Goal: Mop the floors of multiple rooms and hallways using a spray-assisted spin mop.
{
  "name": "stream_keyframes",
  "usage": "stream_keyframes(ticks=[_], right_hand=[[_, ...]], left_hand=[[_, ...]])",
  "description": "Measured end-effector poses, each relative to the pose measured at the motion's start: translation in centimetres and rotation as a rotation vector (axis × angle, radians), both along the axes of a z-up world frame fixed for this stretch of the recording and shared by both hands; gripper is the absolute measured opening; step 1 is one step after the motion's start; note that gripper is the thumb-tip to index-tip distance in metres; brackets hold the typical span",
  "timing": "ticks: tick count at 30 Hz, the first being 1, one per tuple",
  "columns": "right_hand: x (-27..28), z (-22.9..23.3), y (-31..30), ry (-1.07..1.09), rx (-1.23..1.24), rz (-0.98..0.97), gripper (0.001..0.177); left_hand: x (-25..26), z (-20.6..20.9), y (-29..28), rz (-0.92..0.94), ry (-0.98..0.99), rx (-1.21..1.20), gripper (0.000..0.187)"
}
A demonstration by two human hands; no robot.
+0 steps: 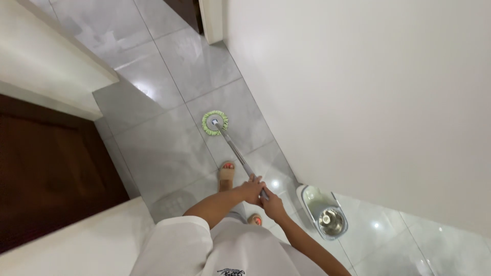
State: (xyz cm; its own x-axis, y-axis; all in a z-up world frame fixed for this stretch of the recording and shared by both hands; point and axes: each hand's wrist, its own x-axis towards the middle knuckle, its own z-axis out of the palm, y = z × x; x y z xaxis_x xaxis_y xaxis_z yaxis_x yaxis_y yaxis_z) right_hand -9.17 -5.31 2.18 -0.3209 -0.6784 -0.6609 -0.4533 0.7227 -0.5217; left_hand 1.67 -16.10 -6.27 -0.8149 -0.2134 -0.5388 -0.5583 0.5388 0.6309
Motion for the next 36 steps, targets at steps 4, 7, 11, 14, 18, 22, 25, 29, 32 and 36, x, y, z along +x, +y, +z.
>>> stream_keyframes(ticks=[4,7,11,14,18,22,25,29,32,36], right_hand=[[0.6,-6.2,-11.3,0.059,-0.183,0.021,0.059],[0.9,-8.2,-21.2,0.052,-0.266,0.01,0.051],[1.9,-9.3,-32.6,0.077,-0.333,-0.02,0.042],[3.1,-8.3,-38.3,0.076,-0.291,-0.038,0.043],[2.7,-7.9,-40.2,0.024,-0.272,-0.059,0.046],[1.9,-10.3,-35.5,0.038,-0.249,-0.057,0.047],[0.7,-11.4,-28.4,0.067,-0.257,-0.044,0.046],[-1.2,-10.4,-15.7,0.068,-0.284,-0.059,0.045],[-2.5,-9.0,-5.4,0.068,-0.243,-0.09,0.046],[-4.5,-6.0,8.6,0.085,-0.104,-0.124,0.047]], left_hand=[[1.0,-2.0,-11.5,0.059,-0.016,-0.072,0.1],[1.2,-3.4,-20.1,0.168,-0.053,-0.148,0.095],[1.5,-5.1,-29.5,0.365,-0.116,-0.193,0.084],[2.4,-6.0,-34.2,0.494,-0.117,-0.207,0.078],[2.0,-5.4,-36.0,0.545,-0.15,-0.195,0.079],[1.5,-5.9,-31.3,0.515,-0.13,-0.177,0.074],[0.8,-4.2,-24.9,0.507,-0.105,-0.125,0.078],[-0.7,-3.1,-14.0,0.366,-0.064,-0.078,0.089],[-2.0,-2.9,-5.0,0.238,-0.062,-0.032,0.098],[-4.6,-1.7,7.2,0.051,-0.053,0.037,0.101]])
